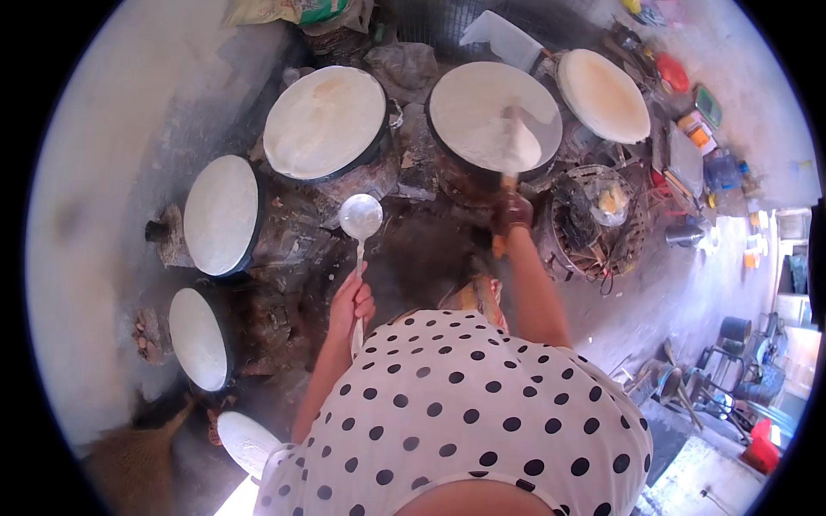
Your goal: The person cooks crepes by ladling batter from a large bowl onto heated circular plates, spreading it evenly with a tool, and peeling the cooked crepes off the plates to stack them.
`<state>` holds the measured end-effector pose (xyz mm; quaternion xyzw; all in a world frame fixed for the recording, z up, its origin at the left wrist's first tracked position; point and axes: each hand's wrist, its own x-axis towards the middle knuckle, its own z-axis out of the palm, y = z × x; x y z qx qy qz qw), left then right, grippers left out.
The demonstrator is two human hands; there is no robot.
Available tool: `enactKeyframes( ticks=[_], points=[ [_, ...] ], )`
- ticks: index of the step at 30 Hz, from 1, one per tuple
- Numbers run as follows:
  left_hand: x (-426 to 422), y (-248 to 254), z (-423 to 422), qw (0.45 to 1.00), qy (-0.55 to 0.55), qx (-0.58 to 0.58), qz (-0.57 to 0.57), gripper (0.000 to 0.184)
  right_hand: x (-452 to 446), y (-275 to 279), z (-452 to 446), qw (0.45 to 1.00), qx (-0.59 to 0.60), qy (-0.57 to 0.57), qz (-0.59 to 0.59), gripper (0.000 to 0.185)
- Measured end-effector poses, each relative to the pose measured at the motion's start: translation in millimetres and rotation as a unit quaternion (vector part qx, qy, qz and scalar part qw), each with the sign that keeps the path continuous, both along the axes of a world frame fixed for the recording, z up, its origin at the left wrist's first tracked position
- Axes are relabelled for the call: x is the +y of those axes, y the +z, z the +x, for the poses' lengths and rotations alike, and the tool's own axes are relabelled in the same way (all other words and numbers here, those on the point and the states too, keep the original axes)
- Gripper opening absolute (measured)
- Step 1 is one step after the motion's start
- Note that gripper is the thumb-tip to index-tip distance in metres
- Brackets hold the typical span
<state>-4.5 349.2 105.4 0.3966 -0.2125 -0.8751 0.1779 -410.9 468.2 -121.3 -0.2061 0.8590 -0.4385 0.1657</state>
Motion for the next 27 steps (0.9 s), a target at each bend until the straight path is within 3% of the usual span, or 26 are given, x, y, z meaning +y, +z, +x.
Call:
enactKeyframes(
  ticks=[2, 4, 6, 7, 8, 9, 11, 12, 13, 14, 15, 16, 17, 18, 19, 21, 24, 27],
  points=[
    [2, 1, -12, 1.0, -0.014, -0.006, -0.004, 0.032, -13, 32, 31, 0.981, 0.123, 0.134, 0.064, 0.026],
    [3, 3, -30, 1.0, -0.029, -0.006, 0.004, 0.033, 3, 22, 29, 0.946, 0.199, 0.223, 0.126, 0.024],
    [6, 10, -47, 1.0, -0.027, -0.012, -0.008, 0.033, 43, -60, -4, 0.983, 0.124, 0.134, -0.024, 0.025],
    [9, 12, -52, 0.999, -0.026, -0.017, -0.017, 0.033, 58, -19, -11, 0.996, -0.065, 0.053, -0.008, 0.026],
    [11, 13, -59, 0.999, -0.026, -0.02, -0.018, 0.033, 71, 34, -21, 0.968, -0.25, -0.031, 0.009, 0.026],
    [14, 14, -69, 0.999, -0.022, -0.025, -0.025, 0.033, 81, 25, -39, 0.967, -0.252, -0.033, 0.008, 0.026],
    [19, 14, -89, 0.999, -0.02, -0.028, -0.035, 0.034, 94, 13, -79, 0.936, -0.277, -0.031, -0.216, 0.027],
    [22, 14, -98, 1.0, -0.008, -0.022, -0.017, 0.034, 95, 17, -96, 0.935, -0.277, -0.032, -0.217, 0.027],
    [26, 13, -105, 1.0, 0.005, -0.018, 0.002, 0.034, 91, 47, -110, 0.983, -0.177, -0.02, -0.048, 0.027],
    [30, 12, -113, 1.0, 0.003, -0.02, 0.001, 0.034, 86, 64, -120, 0.99, -0.072, -0.008, 0.125, 0.029],
    [33, 10, -121, 1.0, 0.007, -0.012, 0.005, 0.034, 78, 53, -129, 0.989, -0.075, -0.009, 0.124, 0.029],
    [36, 9, -129, 1.0, 0.01, -0.004, 0.009, 0.034, 69, 29, -136, 0.981, 0.096, 0.067, 0.152, 0.027],
    [40, 9, -136, 1.0, 0.009, -0.007, 0.009, 0.034, 64, 5, -138, 0.938, 0.263, 0.143, 0.174, 0.025],
    [43, 10, -143, 1.0, 0.01, -0.007, 0.01, 0.034, 64, -14, -130, 0.939, 0.259, 0.144, 0.174, 0.025],
    [47, 10, -150, 1.0, 0.011, -0.006, 0.012, 0.034, 68, -31, -115, 0.975, 0.074, 0.2, 0.068, 0.025],
    [55, 12, -160, 1.0, 0.017, -0.006, 0.014, 0.034, 90, -31, -104, 0.962, -0.114, 0.244, -0.041, 0.025],
    [63, 12, -177, 0.999, 0.03, 0.014, 0.016, 0.034, 122, 21, -142, 0.973, -0.14, 0.181, -0.033, 0.024],
    [68, 12, -187, 0.999, 0.024, 0.034, 0.017, 0.034, 106, 75, -198, 0.974, -0.084, 0.138, 0.156, 0.024]
  ],
)
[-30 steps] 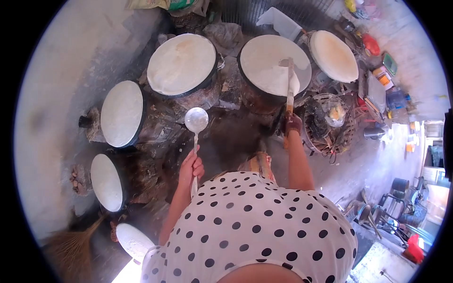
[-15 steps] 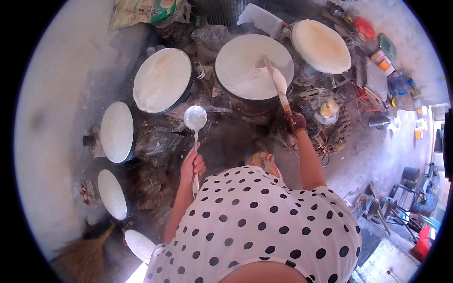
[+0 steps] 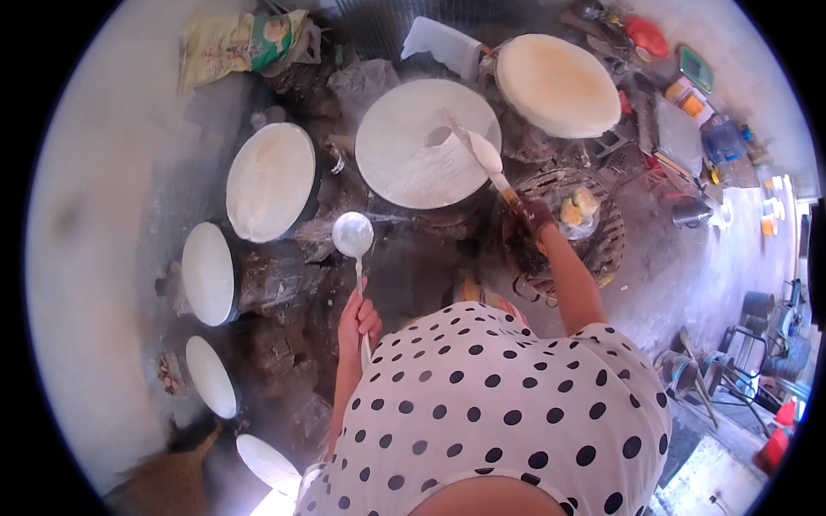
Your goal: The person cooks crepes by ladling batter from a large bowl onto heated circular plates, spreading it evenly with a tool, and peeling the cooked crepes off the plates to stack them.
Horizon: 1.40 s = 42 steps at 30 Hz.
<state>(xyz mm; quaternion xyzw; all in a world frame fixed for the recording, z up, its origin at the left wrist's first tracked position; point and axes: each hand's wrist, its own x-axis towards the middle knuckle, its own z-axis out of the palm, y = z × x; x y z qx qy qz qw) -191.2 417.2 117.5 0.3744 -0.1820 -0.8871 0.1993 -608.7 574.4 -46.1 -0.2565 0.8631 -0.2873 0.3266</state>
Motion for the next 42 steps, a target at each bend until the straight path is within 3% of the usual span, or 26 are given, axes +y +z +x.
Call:
enactKeyframes(
  ticks=[3, 5, 6, 7, 8, 9, 10, 11, 12, 13, 14, 15, 17, 19, 20, 22, 23, 24, 25, 27, 30, 32, 34, 35, 39, 42],
  points=[
    [5, 4, -7, 1.0, 0.019, -0.011, 0.019, 0.032, -41, 27, -34, 0.992, 0.086, 0.051, 0.079, 0.027],
    [6, 7, -7, 1.0, 0.021, -0.01, 0.014, 0.031, -62, 9, -45, 0.965, 0.22, 0.141, 0.024, 0.026],
    [5, 8, -7, 1.0, 0.023, -0.01, 0.013, 0.031, -71, -3, -44, 0.91, 0.347, 0.226, -0.027, 0.025],
    [3, 8, -5, 1.0, 0.023, -0.009, 0.017, 0.031, -75, -28, -42, 0.824, 0.473, 0.311, 0.021, 0.027],
    [1, 6, -2, 1.0, 0.024, -0.008, 0.013, 0.031, -70, -14, -29, 0.823, 0.475, 0.31, 0.018, 0.027],
    [-1, 3, 3, 1.0, 0.015, -0.005, 0.004, 0.032, -58, 11, -3, 0.841, 0.477, 0.215, -0.136, 0.029],
    [-4, 2, 5, 1.0, 0.006, 0.0, -0.005, 0.033, -49, 28, 21, 0.831, 0.463, 0.114, -0.287, 0.031],
    [-5, 5, 6, 1.0, 0.008, 0.004, -0.01, 0.033, -46, 31, 43, 0.827, 0.467, 0.114, -0.292, 0.031],
    [-5, 9, 6, 1.0, 0.014, -0.014, -0.011, 0.032, -44, 29, 63, 0.923, 0.305, -0.068, -0.223, 0.033],
    [-5, 11, 6, 0.999, 0.018, -0.033, -0.01, 0.03, -47, 26, 76, 0.952, 0.118, -0.245, -0.137, 0.035],
    [-8, 10, 5, 0.999, 0.015, -0.034, -0.012, 0.03, -61, 5, 82, 0.952, 0.117, -0.248, -0.138, 0.035],
    [-10, 9, 6, 0.999, -0.005, -0.04, -0.011, 0.03, -80, -34, 88, 0.948, 0.213, -0.183, -0.149, 0.036],
    [-12, 7, 11, 0.998, -0.027, -0.053, -0.007, 0.03, -97, -30, 94, 0.934, 0.3, -0.117, -0.155, 0.037],
    [-19, 7, 11, 0.995, -0.082, -0.056, -0.008, 0.032, -102, 9, 78, 0.981, 0.063, 0.024, -0.181, 0.034],
    [-21, 9, 10, 0.995, -0.086, -0.054, -0.012, 0.032, -95, 26, 78, 0.98, 0.067, 0.02, -0.184, 0.034],
    [-19, 17, 12, 0.996, -0.085, -0.029, -0.027, 0.029, -71, 42, 76, 0.977, 0.14, -0.139, -0.084, 0.035],
    [-18, 17, 14, 0.996, -0.082, -0.027, -0.024, 0.029, -64, -41, 67, 0.891, 0.419, -0.115, -0.132, 0.034],
    [-18, 18, 15, 0.995, -0.089, -0.04, -0.034, 0.03, -63, -51, 73, 0.891, 0.419, -0.112, -0.13, 0.034],
    [-19, 18, 17, 0.993, -0.097, -0.053, -0.045, 0.03, -62, -56, 81, 0.935, 0.247, -0.132, -0.215, 0.034],
    [-21, 11, 22, 0.992, -0.108, -0.05, -0.027, 0.031, -59, -18, 88, 0.938, -0.134, -0.137, -0.287, 0.036],
    [-29, 4, 23, 0.989, -0.136, -0.054, -0.015, 0.032, -57, 11, 71, 0.932, -0.023, -0.221, -0.286, 0.035],
    [-35, 1, 21, 0.987, -0.151, -0.058, -0.018, 0.033, -56, -15, 76, 0.93, -0.012, -0.222, -0.294, 0.035],
    [-42, -2, 11, 0.98, -0.184, -0.076, -0.02, 0.033, -49, -4, 75, 0.945, -0.068, -0.082, -0.31, 0.035],
    [-48, -10, 5, 0.98, -0.185, -0.076, -0.019, 0.033, -47, 6, 74, 0.945, -0.067, -0.083, -0.309, 0.035],
    [-80, -42, -37, 0.96, -0.243, -0.098, -0.102, 0.031, -50, 29, 63, 0.98, 0.027, -0.164, -0.112, 0.036],
    [-99, -42, -83, 0.936, -0.252, -0.129, -0.208, 0.026, -32, 34, 74, 0.995, 0.063, -0.059, -0.056, 0.035]
  ],
)
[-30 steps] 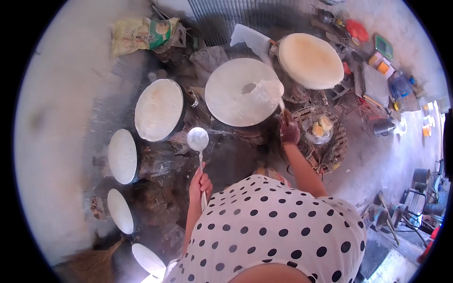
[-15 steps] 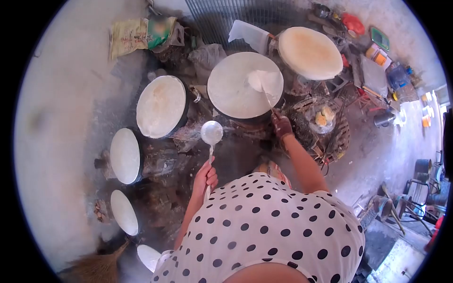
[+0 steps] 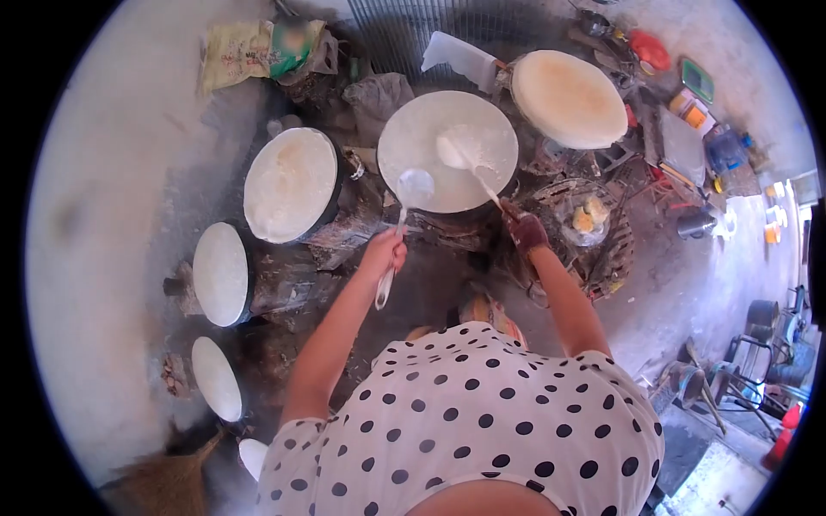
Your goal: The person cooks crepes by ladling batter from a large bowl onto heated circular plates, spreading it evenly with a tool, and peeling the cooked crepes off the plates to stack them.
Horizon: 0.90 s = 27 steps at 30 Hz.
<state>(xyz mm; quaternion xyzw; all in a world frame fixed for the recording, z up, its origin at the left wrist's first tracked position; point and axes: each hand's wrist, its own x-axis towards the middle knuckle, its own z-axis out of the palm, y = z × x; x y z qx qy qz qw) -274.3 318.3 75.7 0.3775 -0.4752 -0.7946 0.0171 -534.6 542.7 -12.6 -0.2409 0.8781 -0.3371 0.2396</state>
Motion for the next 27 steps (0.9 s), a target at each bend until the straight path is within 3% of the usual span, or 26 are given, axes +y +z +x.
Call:
enactKeyframes(
  ticks=[2, 3, 4, 6, 7, 8, 11, 12, 13, 14, 16, 17, 19, 20, 21, 22, 24, 25, 26, 27],
  points=[
    [-13, -5, -33, 0.999, 0.005, -0.005, -0.037, 0.026, 25, -2, 6, 0.995, 0.073, 0.063, 0.0, 0.036],
    [-18, -9, -45, 0.997, 0.012, -0.014, -0.077, 0.025, 37, -8, 10, 0.979, 0.192, 0.06, -0.034, 0.036],
    [-19, -10, -55, 0.997, 0.016, -0.018, -0.072, 0.025, 42, -14, 18, 0.979, 0.188, 0.066, -0.03, 0.036],
    [-13, -10, -76, 0.993, 0.057, 0.007, -0.099, 0.019, 39, -22, 34, 0.977, 0.191, -0.083, -0.034, 0.035],
    [-6, -13, -84, 0.993, 0.064, 0.003, -0.096, 0.019, 27, -15, 45, 0.982, 0.176, -0.05, 0.045, 0.038],
    [2, -16, -93, 0.991, 0.086, -0.006, -0.106, 0.018, 12, -21, 57, 0.983, 0.174, -0.043, 0.046, 0.038],
    [19, -23, -110, 0.986, 0.131, -0.016, -0.099, 0.016, -29, -53, 84, 0.981, 0.027, -0.002, -0.191, 0.036],
    [24, -25, -114, 0.985, 0.152, -0.015, -0.083, 0.016, -37, -57, 81, 0.966, 0.013, 0.03, -0.257, 0.036],
    [23, -16, -111, 0.982, 0.187, 0.012, 0.002, 0.018, -31, -42, 75, 0.967, 0.011, 0.031, -0.253, 0.036],
    [13, -11, -89, 0.975, 0.144, 0.1, 0.136, 0.015, -22, -6, 68, 0.966, -0.107, 0.015, -0.233, 0.036],
    [22, 38, -50, 0.933, 0.17, 0.183, 0.26, 0.019, -14, 26, 45, 0.951, -0.223, -0.001, -0.215, 0.036],
    [33, 53, -34, 0.95, 0.183, 0.173, 0.186, 0.026, -9, 30, 29, 0.96, -0.168, -0.041, -0.221, 0.036],
    [43, 56, -19, 0.957, 0.185, 0.167, 0.148, 0.027, -12, 11, 12, 0.966, -0.115, -0.073, -0.222, 0.035],
    [43, 57, -18, 0.963, 0.184, 0.164, 0.109, 0.028, -23, -26, 6, 0.981, 0.07, 0.048, -0.175, 0.035],
    [40, 54, -17, 0.958, 0.175, 0.179, 0.143, 0.029, -28, -48, 4, 0.947, 0.248, 0.166, -0.121, 0.035],
    [40, 52, -18, 0.957, 0.182, 0.178, 0.141, 0.029, -34, -47, 4, 0.946, 0.245, 0.173, -0.124, 0.035],
    [43, 49, -12, 0.934, 0.212, 0.17, 0.232, 0.03, -42, -27, 15, 0.946, 0.011, 0.274, -0.171, 0.04],
    [46, 49, -6, 0.933, 0.22, 0.168, 0.23, 0.03, -33, 12, 10, 0.961, 0.063, 0.263, -0.065, 0.042],
    [53, 49, 4, 0.925, 0.234, 0.17, 0.246, 0.032, -19, 3, 6, 0.949, 0.197, 0.241, -0.047, 0.042],
    [59, 50, 16, 0.915, 0.252, 0.174, 0.261, 0.035, -6, 1, 13, 0.963, 0.217, 0.159, -0.006, 0.041]
  ],
)
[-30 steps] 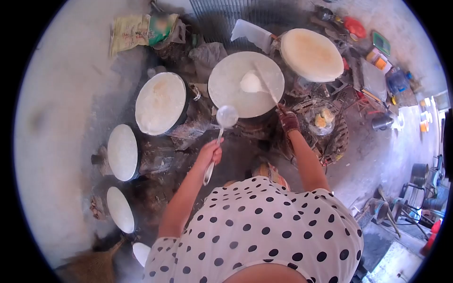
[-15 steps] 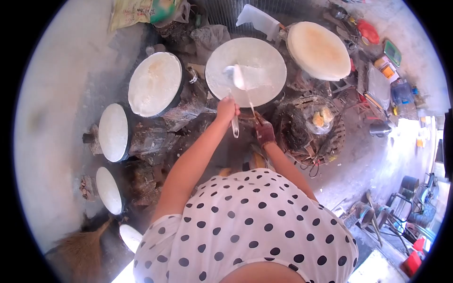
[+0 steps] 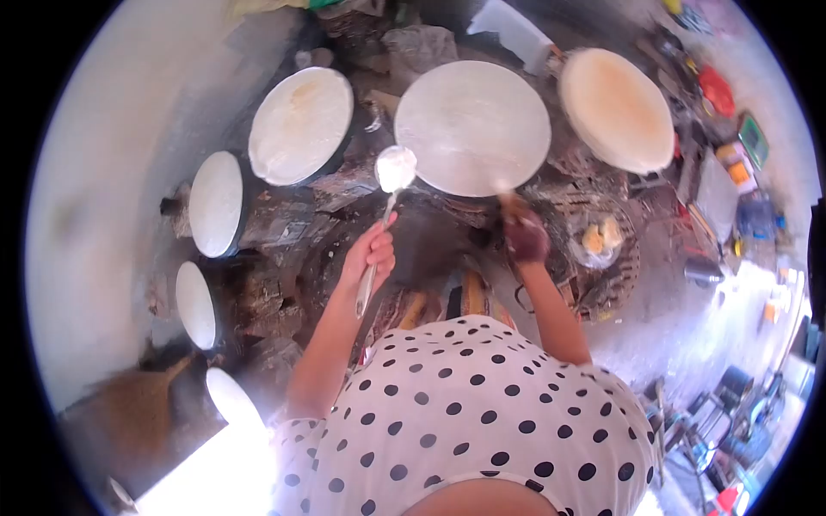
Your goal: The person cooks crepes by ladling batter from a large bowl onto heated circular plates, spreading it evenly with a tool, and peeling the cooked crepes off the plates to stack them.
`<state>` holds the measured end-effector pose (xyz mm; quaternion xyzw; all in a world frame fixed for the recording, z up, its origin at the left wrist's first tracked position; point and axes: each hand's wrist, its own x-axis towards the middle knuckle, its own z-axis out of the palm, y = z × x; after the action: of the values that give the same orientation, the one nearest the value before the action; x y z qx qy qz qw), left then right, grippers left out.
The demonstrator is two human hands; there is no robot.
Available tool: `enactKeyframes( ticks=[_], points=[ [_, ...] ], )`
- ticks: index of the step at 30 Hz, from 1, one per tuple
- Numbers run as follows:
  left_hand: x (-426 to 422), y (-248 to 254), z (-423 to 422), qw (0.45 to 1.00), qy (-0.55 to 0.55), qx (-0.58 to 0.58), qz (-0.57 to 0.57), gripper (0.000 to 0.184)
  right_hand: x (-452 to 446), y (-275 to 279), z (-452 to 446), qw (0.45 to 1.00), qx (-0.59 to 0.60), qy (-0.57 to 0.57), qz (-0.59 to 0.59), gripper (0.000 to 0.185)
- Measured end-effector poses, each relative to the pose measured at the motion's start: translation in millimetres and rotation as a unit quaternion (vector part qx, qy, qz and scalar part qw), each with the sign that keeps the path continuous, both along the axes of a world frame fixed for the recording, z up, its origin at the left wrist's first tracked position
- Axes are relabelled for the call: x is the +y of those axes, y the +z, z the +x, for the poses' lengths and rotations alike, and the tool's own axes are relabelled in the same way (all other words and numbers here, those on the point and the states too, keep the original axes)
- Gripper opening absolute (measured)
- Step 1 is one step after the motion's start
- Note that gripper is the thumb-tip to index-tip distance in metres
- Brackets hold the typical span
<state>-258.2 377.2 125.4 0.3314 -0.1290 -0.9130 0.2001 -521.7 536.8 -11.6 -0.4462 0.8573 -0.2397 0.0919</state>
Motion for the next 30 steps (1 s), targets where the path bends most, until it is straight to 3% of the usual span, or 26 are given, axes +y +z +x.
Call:
enactKeyframes(
  ticks=[1, 3, 4, 5, 6, 7, 8, 9, 10, 11, 12, 13, 14, 15, 16, 17, 18, 19, 20, 21, 22, 23, 25, 27, 30],
  points=[
    [4, -2, 13, 1.0, 0.017, -0.001, -0.002, 0.035, 13, -2, 7, 0.996, 0.014, -0.089, 0.019, 0.04],
    [7, -6, 40, 0.994, 0.044, 0.059, 0.085, 0.031, 53, -22, 36, 0.989, -0.054, -0.131, 0.049, 0.039],
    [5, -5, 54, 0.993, 0.067, 0.064, 0.076, 0.031, 70, -46, 48, 0.999, -0.024, -0.019, 0.027, 0.039],
    [5, -4, 68, 0.986, 0.103, 0.084, 0.105, 0.031, 73, -24, 57, 0.995, -0.032, 0.09, -0.031, 0.039],
    [7, -4, 84, 0.976, 0.134, 0.106, 0.134, 0.032, 69, -18, 52, 0.988, -0.02, 0.134, 0.076, 0.039],
    [6, -3, 98, 0.964, 0.162, 0.13, 0.163, 0.033, 51, -19, 43, 0.986, -0.015, 0.152, 0.073, 0.039],
    [10, 12, 109, 0.963, 0.199, 0.13, 0.128, 0.036, 27, -21, 32, 0.998, -0.016, -0.014, 0.066, 0.04],
    [10, 20, 122, 0.959, 0.213, 0.139, 0.124, 0.036, 2, -27, 18, 0.994, -0.01, -0.092, 0.061, 0.04],
    [9, 27, 138, 0.983, 0.171, -0.043, -0.052, 0.038, -23, -31, 4, 0.984, -0.009, -0.169, 0.052, 0.041],
    [8, 33, 150, 0.942, 0.116, -0.225, -0.222, 0.04, -47, -43, -12, 0.995, 0.028, -0.085, -0.043, 0.042],
    [4, 39, 156, 0.905, 0.093, -0.314, -0.272, 0.042, -76, -46, -21, 0.988, 0.064, 0.002, -0.138, 0.043],
    [-4, 31, 165, 0.906, 0.106, -0.309, -0.269, 0.042, -108, -25, -8, 0.982, 0.112, 0.094, -0.115, 0.042],
    [-9, 19, 175, 0.932, 0.137, -0.25, -0.223, 0.041, -138, 1, 19, 0.985, 0.091, 0.112, -0.09, 0.041],
    [-19, 10, 185, 0.952, 0.168, -0.187, -0.177, 0.041, -168, 28, 47, 0.987, 0.069, 0.129, -0.065, 0.04],
    [-34, 6, 193, 0.97, 0.217, -0.086, -0.064, 0.041, -206, 43, 70, 0.996, -0.016, 0.071, -0.044, 0.04],
    [-44, 5, 201, 0.969, 0.226, -0.08, -0.061, 0.041, -243, 40, 83, 0.992, -0.044, 0.112, -0.025, 0.04],
    [-53, 6, 210, 0.96, 0.279, 0.009, 0.014, 0.04, -277, 35, 98, 0.986, -0.073, 0.152, -0.004, 0.04],
    [-60, 8, 220, 0.936, 0.328, 0.097, 0.087, 0.04, -309, 55, 127, 0.982, -0.047, 0.126, 0.134, 0.041],
    [-63, 17, 231, 0.933, 0.336, 0.097, 0.089, 0.04, -336, 41, 149, 0.981, 0.009, 0.157, 0.111, 0.042],
    [-59, 31, 243, 0.95, 0.296, -0.086, -0.049, 0.04, -366, -5, 164, 0.964, 0.092, 0.24, 0.074, 0.039],
    [-58, 39, 255, 0.917, 0.239, -0.266, -0.179, 0.04, -383, 21, 203, 0.969, 0.033, 0.246, -0.007, 0.03],
    [-64, 39, 264, 0.915, 0.247, -0.27, -0.167, 0.04, -399, 24, 237, 0.968, 0.013, 0.247, -0.052, 0.025],
    [-76, 36, 281, 0.917, 0.236, -0.29, -0.139, 0.038, -425, 51, 298, 0.961, 0.045, 0.272, 0.0, 0.039],
    [-89, 14, 300, 0.925, 0.251, -0.261, -0.111, 0.038, -449, 53, 335, 0.948, 0.113, 0.29, 0.071, 0.042],
    [-102, 3, 317, 0.945, 0.285, -0.16, 0.005, 0.037, -466, 44, 346, 0.921, 0.183, 0.333, 0.083, 0.036]
  ],
)
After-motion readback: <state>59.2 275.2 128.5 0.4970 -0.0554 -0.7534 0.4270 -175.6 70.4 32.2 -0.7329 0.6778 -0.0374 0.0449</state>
